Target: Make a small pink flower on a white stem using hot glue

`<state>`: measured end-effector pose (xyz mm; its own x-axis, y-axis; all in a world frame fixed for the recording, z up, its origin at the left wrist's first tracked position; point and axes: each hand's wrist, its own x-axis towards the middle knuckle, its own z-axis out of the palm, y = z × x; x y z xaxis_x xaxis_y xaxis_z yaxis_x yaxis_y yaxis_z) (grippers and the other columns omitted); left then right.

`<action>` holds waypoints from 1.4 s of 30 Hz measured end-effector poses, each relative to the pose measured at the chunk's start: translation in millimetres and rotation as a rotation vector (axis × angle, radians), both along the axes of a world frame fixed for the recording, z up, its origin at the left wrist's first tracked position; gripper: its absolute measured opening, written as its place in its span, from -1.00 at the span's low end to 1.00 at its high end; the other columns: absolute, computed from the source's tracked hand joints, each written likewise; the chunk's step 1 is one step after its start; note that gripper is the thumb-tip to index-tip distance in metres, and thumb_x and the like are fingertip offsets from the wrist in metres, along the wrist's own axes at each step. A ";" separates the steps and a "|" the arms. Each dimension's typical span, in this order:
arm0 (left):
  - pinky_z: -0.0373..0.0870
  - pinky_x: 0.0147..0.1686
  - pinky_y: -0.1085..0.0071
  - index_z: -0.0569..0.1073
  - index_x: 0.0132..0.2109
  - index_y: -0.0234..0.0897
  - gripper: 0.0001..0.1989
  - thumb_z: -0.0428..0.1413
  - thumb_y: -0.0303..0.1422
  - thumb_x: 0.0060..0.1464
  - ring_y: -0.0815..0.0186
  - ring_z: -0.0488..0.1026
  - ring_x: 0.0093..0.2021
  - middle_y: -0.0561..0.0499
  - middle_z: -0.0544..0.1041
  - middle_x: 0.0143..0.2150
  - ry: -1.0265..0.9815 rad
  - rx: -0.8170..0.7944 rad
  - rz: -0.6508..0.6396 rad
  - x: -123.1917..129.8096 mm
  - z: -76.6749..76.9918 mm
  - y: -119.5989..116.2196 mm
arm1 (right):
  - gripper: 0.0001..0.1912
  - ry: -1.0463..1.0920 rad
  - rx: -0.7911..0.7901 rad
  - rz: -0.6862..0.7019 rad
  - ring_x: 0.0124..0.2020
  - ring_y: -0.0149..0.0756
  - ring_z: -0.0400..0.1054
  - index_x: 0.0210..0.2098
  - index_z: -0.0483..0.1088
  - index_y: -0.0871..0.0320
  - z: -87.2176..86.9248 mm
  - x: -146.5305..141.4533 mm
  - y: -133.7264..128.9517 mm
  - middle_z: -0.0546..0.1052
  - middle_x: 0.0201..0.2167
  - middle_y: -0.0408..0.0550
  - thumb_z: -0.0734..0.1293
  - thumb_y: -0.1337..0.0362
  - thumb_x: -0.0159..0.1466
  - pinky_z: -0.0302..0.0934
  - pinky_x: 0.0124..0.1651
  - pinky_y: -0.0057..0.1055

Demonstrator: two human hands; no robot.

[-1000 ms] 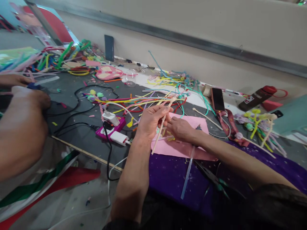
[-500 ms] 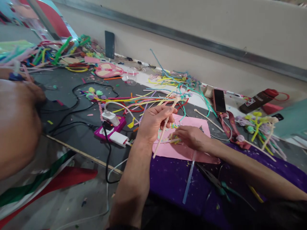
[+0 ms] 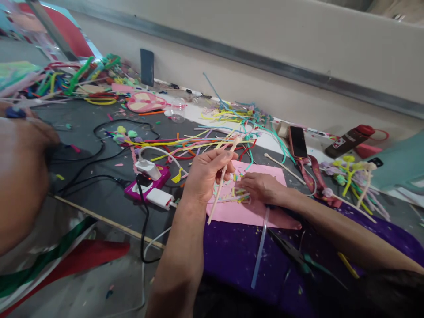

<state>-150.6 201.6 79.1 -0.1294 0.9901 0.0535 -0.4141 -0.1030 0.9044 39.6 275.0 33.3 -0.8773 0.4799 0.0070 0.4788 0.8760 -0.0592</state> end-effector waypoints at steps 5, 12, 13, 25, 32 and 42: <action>0.10 -0.70 0.59 0.52 -0.41 -0.33 -0.82 0.18 -0.27 -0.10 0.53 0.27 -0.68 0.08 0.44 -0.61 0.005 -0.003 -0.009 0.3 0.7 0.7 | -0.69 -0.044 0.033 -0.004 -0.01 -0.14 0.29 0.00 0.32 0.20 -4.4 -14.2 -1.1 0.39 0.02 0.14 0.17 0.31 0.29 0.16 -0.03 -0.23; 0.09 -0.70 0.57 0.52 -0.42 -0.32 -0.83 0.16 -0.29 -0.06 0.54 0.26 -0.68 0.09 0.44 -0.60 0.021 0.018 -0.016 0.6 0.5 0.0 | -0.74 0.099 -0.170 0.190 -0.15 -0.30 0.37 -0.05 0.37 0.11 8.3 -7.0 -37.2 0.48 -0.12 0.01 0.19 0.30 0.29 0.22 -0.13 -0.37; 0.09 -0.70 0.56 0.52 -0.42 -0.32 -0.83 0.15 -0.28 -0.05 0.54 0.25 -0.68 0.09 0.44 -0.60 0.028 0.014 -0.016 0.6 0.7 -0.3 | -0.75 0.119 -0.180 0.170 -0.18 -0.31 0.38 -0.07 0.38 0.12 10.6 -2.7 -37.4 0.49 -0.17 0.01 0.20 0.31 0.28 0.22 -0.16 -0.40; 0.08 -0.69 0.56 0.53 -0.42 -0.31 -0.82 0.16 -0.27 -0.06 0.53 0.26 -0.68 0.09 0.44 -0.59 0.044 -0.009 -0.030 1.2 0.5 0.1 | -0.75 0.047 0.000 -0.254 -0.32 -0.32 0.41 -0.26 0.48 0.16 22.7 1.9 26.7 0.56 -0.30 -0.05 0.16 0.30 0.27 0.13 -0.35 -0.48; 0.06 -0.71 0.57 0.52 -0.42 -0.33 -0.84 0.16 -0.30 -0.07 0.54 0.25 -0.69 0.10 0.42 -0.61 0.034 -0.014 -0.032 3.5 2.7 -0.4 | -0.72 -0.035 0.075 -0.270 -0.19 -0.25 0.38 -0.22 0.48 0.14 11.0 -28.9 46.8 0.53 -0.20 -0.01 0.14 0.30 0.26 0.14 -0.28 -0.46; 0.06 -0.71 0.55 0.51 -0.46 -0.31 -0.83 0.16 -0.27 -0.08 0.52 0.26 -0.69 0.09 0.42 -0.62 0.039 -0.009 -0.052 2.0 4.0 -1.9 | -0.75 -0.106 0.038 -0.241 -0.23 -0.17 0.40 -0.24 0.44 0.17 -2.3 -42.2 50.3 0.51 -0.24 0.05 0.15 0.26 0.26 0.17 -0.32 -0.42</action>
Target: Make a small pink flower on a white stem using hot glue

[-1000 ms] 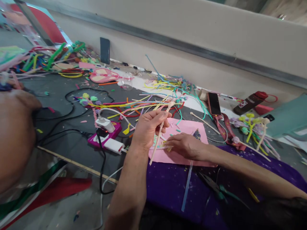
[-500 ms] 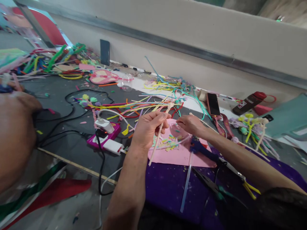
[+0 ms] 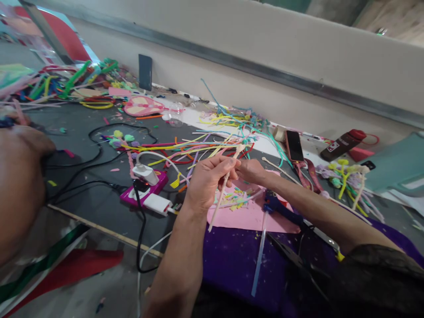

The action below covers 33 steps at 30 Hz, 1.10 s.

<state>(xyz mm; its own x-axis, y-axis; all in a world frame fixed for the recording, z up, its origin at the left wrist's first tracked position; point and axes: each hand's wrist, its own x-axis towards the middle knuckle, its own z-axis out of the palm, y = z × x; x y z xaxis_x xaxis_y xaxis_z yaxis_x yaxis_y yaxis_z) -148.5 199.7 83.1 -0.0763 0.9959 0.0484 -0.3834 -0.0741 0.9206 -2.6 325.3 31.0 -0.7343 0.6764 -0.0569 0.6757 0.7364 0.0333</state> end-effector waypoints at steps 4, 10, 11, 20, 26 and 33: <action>0.06 -0.71 0.57 0.52 -0.43 -0.32 -0.82 0.16 -0.27 -0.07 0.53 0.27 -0.69 0.09 0.43 -0.60 -0.009 0.000 -0.016 1.1 -0.9 0.2 | -0.81 0.064 -0.046 -0.033 -0.27 -0.16 0.41 -0.26 0.40 0.23 3.7 -3.1 -2.3 0.49 -0.24 0.13 0.18 0.33 0.23 0.18 -0.34 -0.41; 0.07 -0.71 0.58 0.52 -0.40 -0.33 -0.81 0.15 -0.26 -0.05 0.54 0.25 -0.70 0.10 0.42 -0.60 -0.010 -0.011 -0.046 6.3 -4.1 1.7 | -0.79 0.322 -0.193 -0.051 -0.43 -0.38 0.38 -0.29 0.33 0.22 32.1 15.7 -28.7 0.49 -0.42 -0.05 0.11 0.29 0.29 0.19 -0.41 -0.50; 0.07 -0.71 0.59 0.52 -0.41 -0.33 -0.81 0.15 -0.27 -0.06 0.55 0.25 -0.70 0.10 0.43 -0.60 -0.009 -0.009 -0.055 7.8 -4.4 1.9 | -0.78 0.362 -0.235 -0.048 -0.47 -0.43 0.37 -0.29 0.32 0.23 35.7 22.1 -35.1 0.49 -0.45 -0.08 0.10 0.28 0.30 0.19 -0.45 -0.53; 0.09 -0.71 0.61 0.51 -0.35 -0.34 -0.78 0.19 -0.25 -0.10 0.53 0.32 -0.67 0.07 0.45 -0.56 -0.030 -0.084 -0.172 24.8 -9.9 6.7 | -0.79 1.229 -0.880 -0.224 -0.52 -0.41 0.40 -0.30 0.41 0.18 40.2 63.9 -71.5 0.49 -0.53 -0.16 0.41 0.26 0.07 0.22 -0.55 -0.53; 0.09 -0.73 0.64 0.50 -0.39 -0.36 -0.75 0.24 -0.24 -0.15 0.54 0.33 -0.67 0.04 0.49 -0.53 0.019 -0.152 -0.197 38.2 -13.1 6.8 | -0.85 1.245 -0.783 -0.151 -0.59 -0.47 0.32 -0.38 0.41 0.19 53.2 65.7 -85.1 0.44 -0.57 -0.18 0.36 0.22 0.14 0.22 -0.55 -0.53; 0.10 -0.73 0.64 0.47 -0.43 -0.36 -0.77 0.24 -0.24 -0.13 0.54 0.31 -0.68 0.03 0.50 -0.54 0.094 -0.170 -0.227 43.4 -14.8 6.3 | -0.90 1.088 -0.528 -0.136 -0.57 -0.48 0.29 -0.38 0.37 0.19 55.6 68.5 -88.0 0.40 -0.56 -0.18 0.27 0.28 0.20 0.19 -0.53 -0.55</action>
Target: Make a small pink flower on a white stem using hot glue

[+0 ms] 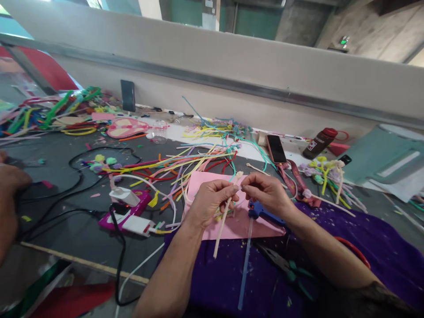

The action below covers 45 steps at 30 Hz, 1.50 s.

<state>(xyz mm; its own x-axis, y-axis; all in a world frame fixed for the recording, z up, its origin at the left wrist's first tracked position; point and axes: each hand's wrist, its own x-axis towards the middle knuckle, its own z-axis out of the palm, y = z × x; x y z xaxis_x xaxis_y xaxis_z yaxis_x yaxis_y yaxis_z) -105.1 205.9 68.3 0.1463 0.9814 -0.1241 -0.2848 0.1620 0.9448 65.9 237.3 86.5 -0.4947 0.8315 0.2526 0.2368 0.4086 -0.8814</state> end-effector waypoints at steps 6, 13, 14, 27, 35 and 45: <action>0.11 -0.72 0.63 0.42 -0.44 -0.35 -0.77 0.23 -0.26 -0.13 0.52 0.31 -0.68 0.08 0.47 -0.58 0.088 0.012 0.002 2.1 2.0 -0.2 | -0.89 0.047 -0.097 0.068 -0.56 -0.49 0.27 -0.38 0.36 0.20 2.2 -0.1 -0.3 0.38 -0.55 -0.18 0.27 0.28 0.21 0.17 -0.53 -0.56; 0.14 -0.69 0.62 0.42 -0.44 -0.35 -0.82 0.20 -0.31 -0.09 0.52 0.32 -0.68 0.09 0.47 -0.58 0.095 0.078 -0.047 6.3 0.9 -1.2 | -0.82 0.217 -0.598 0.323 -0.69 -0.55 0.20 -0.39 0.36 0.24 -6.8 7.1 14.2 0.38 -0.65 -0.21 0.36 0.23 0.13 0.03 -0.67 -0.64; 0.15 -0.69 0.61 0.42 -0.44 -0.35 -0.82 0.20 -0.31 -0.09 0.52 0.32 -0.68 0.09 0.47 -0.58 0.093 0.081 -0.040 7.2 0.3 -1.0 | -0.81 0.241 -0.639 0.325 -0.70 -0.55 0.20 -0.40 0.36 0.24 -9.0 7.5 16.7 0.39 -0.66 -0.21 0.38 0.23 0.10 0.02 -0.68 -0.64; 0.09 -0.70 0.61 0.42 -0.46 -0.35 -0.84 0.22 -0.35 -0.10 0.52 0.32 -0.68 0.08 0.47 -0.60 0.067 0.128 -0.056 8.6 -3.8 1.3 | -0.84 0.411 -0.769 0.452 -0.73 -0.63 0.18 -0.40 0.41 0.31 -15.0 10.0 22.1 0.45 -0.56 -0.14 0.39 0.31 0.08 -0.07 -0.71 -0.67; 0.10 -0.69 0.59 0.42 -0.48 -0.35 -0.82 0.23 -0.33 -0.13 0.52 0.30 -0.69 0.09 0.47 -0.60 0.066 0.109 -0.017 10.4 -7.9 4.5 | -0.79 0.389 -0.736 0.437 -0.78 -0.62 0.17 -0.41 0.39 0.26 -21.5 5.9 24.7 0.45 -0.59 -0.18 0.34 0.20 0.13 -0.10 -0.72 -0.64; 0.09 -0.69 0.60 0.40 -0.52 -0.35 -0.80 0.21 -0.32 -0.12 0.52 0.31 -0.67 0.09 0.45 -0.61 -0.012 0.079 -0.028 10.0 -7.4 5.5 | -0.73 -0.537 0.132 0.027 -0.33 -0.31 0.38 -0.20 0.42 0.17 -7.8 73.3 0.7 0.51 -0.33 -0.03 0.26 0.14 0.21 0.20 -0.30 -0.42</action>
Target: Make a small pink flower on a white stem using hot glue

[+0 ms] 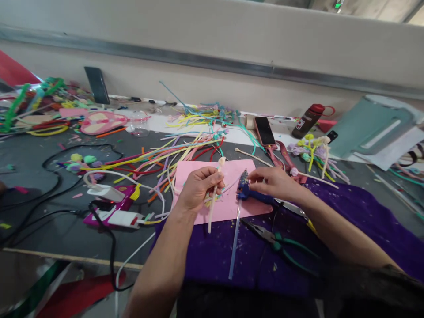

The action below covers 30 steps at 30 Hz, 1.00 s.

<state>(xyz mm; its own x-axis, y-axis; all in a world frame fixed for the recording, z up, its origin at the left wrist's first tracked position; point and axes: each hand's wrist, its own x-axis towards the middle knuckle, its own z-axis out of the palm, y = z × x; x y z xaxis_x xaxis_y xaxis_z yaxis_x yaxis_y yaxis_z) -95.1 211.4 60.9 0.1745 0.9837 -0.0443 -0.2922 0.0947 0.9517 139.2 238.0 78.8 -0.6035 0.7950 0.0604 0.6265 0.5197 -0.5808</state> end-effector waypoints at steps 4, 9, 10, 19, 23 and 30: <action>0.13 -0.67 0.59 0.39 -0.51 -0.35 -0.80 0.23 -0.32 -0.15 0.50 0.33 -0.66 0.08 0.45 -0.61 -0.045 -0.025 -0.052 3.8 2.7 -3.5 | -0.56 -0.385 0.266 -0.028 -0.15 -0.13 0.33 -0.07 0.34 0.18 -26.4 15.1 -12.8 0.46 -0.17 0.11 0.31 0.07 0.14 0.18 -0.18 -0.30; 0.13 -0.66 0.58 0.39 -0.53 -0.35 -0.79 0.24 -0.32 -0.18 0.50 0.32 -0.66 0.08 0.44 -0.63 -0.046 -0.040 -0.001 7.7 2.6 -4.3 | -0.69 -0.480 0.256 -0.015 -0.24 -0.16 0.35 -0.18 0.39 0.20 -38.2 6.2 -11.7 0.48 -0.25 0.10 0.28 0.14 0.15 0.15 -0.24 -0.35; 0.12 -0.67 0.58 0.40 -0.53 -0.35 -0.79 0.24 -0.31 -0.19 0.49 0.32 -0.66 0.08 0.44 -0.63 -0.039 -0.041 0.025 7.4 2.5 -4.0 | -0.71 -0.471 0.255 -0.017 -0.27 -0.18 0.36 -0.21 0.40 0.20 -35.9 5.6 -10.5 0.49 -0.28 0.08 0.27 0.16 0.15 0.15 -0.26 -0.37; 0.12 -0.66 0.58 0.42 -0.53 -0.34 -0.80 0.24 -0.31 -0.17 0.50 0.32 -0.65 0.08 0.45 -0.62 -0.071 -0.039 0.146 3.8 1.9 -3.1 | -0.63 0.715 -0.465 -0.139 -0.41 -0.25 0.36 -0.12 0.40 0.17 -10.8 30.6 -6.9 0.49 -0.25 0.03 0.29 0.19 0.09 0.24 -0.37 -0.34; 0.11 -0.67 0.60 0.42 -0.52 -0.35 -0.80 0.24 -0.31 -0.17 0.50 0.31 -0.65 0.07 0.46 -0.62 -0.091 -0.062 0.160 6.0 2.1 -3.8 | -0.69 0.944 -0.575 -0.216 -0.55 -0.34 0.30 -0.17 0.42 0.17 -15.6 14.3 -19.6 0.48 -0.33 0.04 0.30 0.17 0.13 0.18 -0.53 -0.39; 0.06 -0.69 0.61 0.42 -0.52 -0.35 -0.79 0.23 -0.30 -0.14 0.56 0.23 -0.67 0.07 0.47 -0.60 -0.107 -0.064 0.159 4.0 1.6 -2.5 | -0.71 0.773 -0.421 -0.125 -0.59 -0.35 0.18 -0.31 0.40 0.18 -3.2 -4.7 -30.3 0.35 -0.59 -0.10 0.23 0.07 0.22 0.08 -0.53 -0.40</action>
<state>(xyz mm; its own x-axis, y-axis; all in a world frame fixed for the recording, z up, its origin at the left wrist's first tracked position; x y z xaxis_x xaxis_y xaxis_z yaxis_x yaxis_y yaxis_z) -91.1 209.0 62.5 0.0242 0.9949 -0.0977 -0.4071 0.0990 0.9080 134.6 207.7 75.6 -0.4228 0.9004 0.1030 0.0178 0.1219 -0.9924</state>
